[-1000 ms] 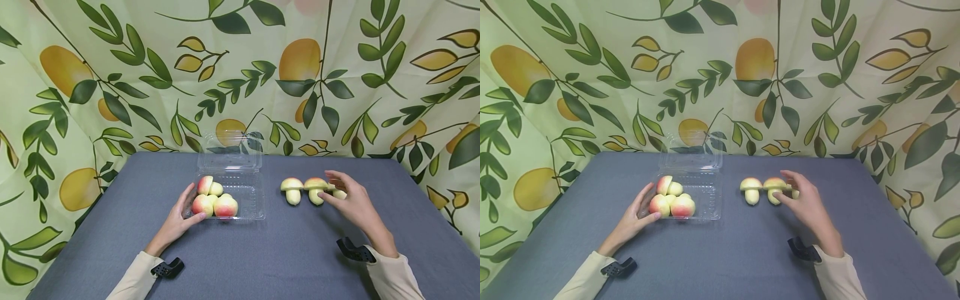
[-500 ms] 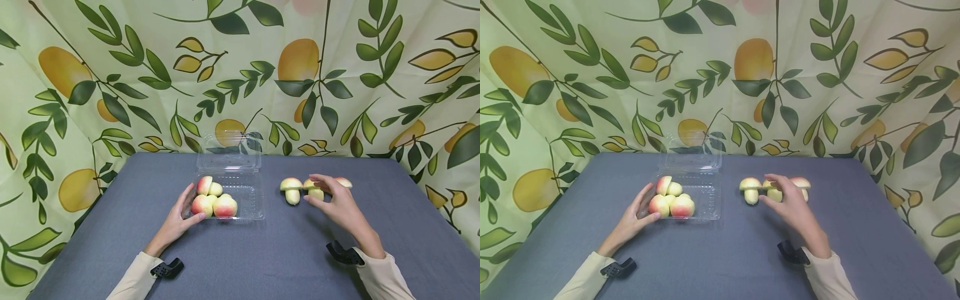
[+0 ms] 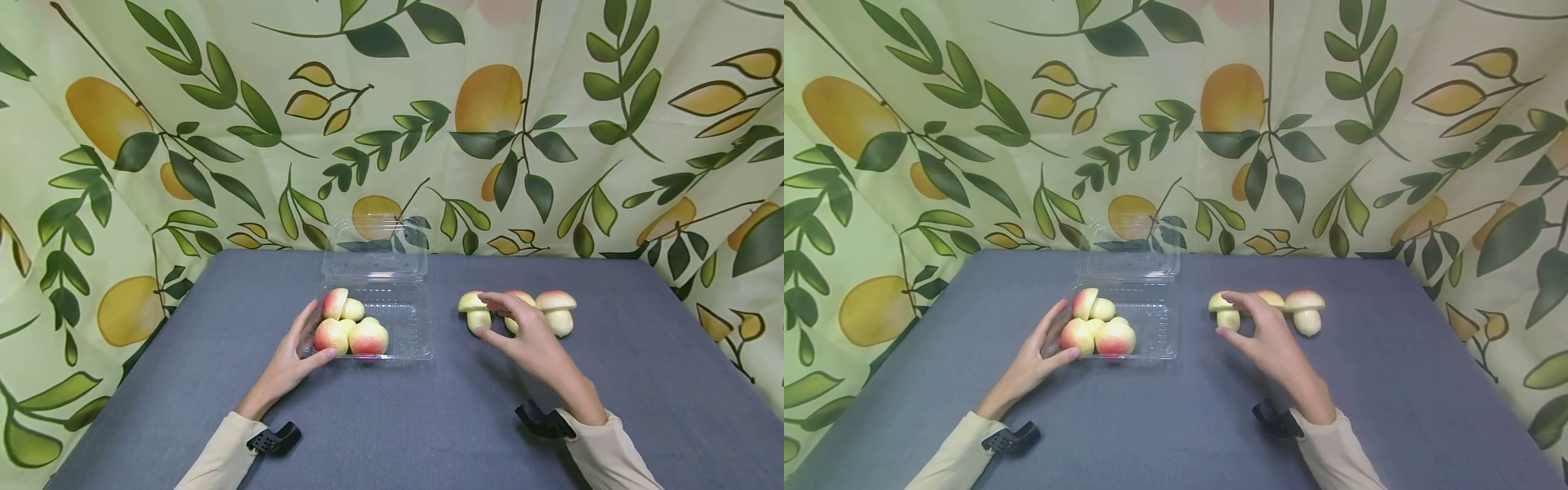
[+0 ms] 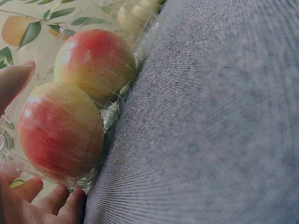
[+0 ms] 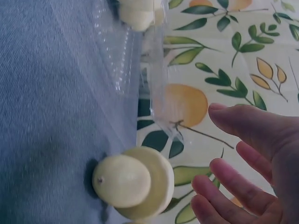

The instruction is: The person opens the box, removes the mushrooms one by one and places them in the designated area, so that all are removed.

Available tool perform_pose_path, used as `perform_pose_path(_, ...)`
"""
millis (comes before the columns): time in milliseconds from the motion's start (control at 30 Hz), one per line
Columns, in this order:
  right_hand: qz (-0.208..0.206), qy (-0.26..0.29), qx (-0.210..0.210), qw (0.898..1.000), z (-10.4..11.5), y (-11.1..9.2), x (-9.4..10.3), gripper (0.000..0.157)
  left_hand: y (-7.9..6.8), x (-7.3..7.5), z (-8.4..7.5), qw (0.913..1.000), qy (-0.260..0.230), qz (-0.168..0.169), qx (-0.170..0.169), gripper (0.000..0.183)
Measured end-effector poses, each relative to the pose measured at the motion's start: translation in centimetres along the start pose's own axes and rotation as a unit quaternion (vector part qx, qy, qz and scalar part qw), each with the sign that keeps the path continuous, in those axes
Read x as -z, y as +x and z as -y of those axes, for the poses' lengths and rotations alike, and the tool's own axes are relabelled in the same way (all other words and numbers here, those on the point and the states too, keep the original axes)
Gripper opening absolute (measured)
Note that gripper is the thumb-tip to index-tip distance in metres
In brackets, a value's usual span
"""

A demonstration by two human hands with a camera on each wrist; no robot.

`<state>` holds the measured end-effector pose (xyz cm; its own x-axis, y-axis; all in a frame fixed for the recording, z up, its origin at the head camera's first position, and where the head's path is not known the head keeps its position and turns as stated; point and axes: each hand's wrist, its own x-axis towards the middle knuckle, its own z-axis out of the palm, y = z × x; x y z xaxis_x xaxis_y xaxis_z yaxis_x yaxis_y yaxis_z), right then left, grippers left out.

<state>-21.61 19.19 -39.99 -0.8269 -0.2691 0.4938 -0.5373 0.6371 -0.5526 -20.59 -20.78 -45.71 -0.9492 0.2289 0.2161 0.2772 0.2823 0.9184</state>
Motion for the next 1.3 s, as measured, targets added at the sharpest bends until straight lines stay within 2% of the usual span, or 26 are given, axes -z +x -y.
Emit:
perform_pose_path(167, 0.011, 0.014, 0.008, 1.0, 0.6, 0.4, -0.8, 0.051, 0.0, 0.0, -0.1, 1.0, 0.01, 0.001, 0.0, 0.089)
perform_pose_path(433, 0.033, 0.026, 0.021, 0.999, 2.1, 1.5, -2.1, 0.047, 0.0, 0.0, -0.1, 0.9999, -0.008, 0.001, -0.007, 0.089)
perform_pose_path(667, 0.044, 0.017, 0.062, 0.997, 3.0, 2.3, -3.6, 0.046, 0.0, -0.1, -0.1, 0.9998, -0.018, 0.004, -0.01, 0.089)
perform_pose_path(1100, 0.114, 0.045, 0.054, 0.991, 5.0, 3.4, -5.6, 0.046, 0.0, 0.0, 0.1, 0.9999, -0.012, 0.005, -0.008, 0.089)
perform_pose_path(1300, 0.145, 0.037, 0.072, 0.986, 5.3, 3.9, -6.7, 0.045, 0.0, 0.0, -0.1, 0.9998, -0.017, 0.005, -0.012, 0.09)
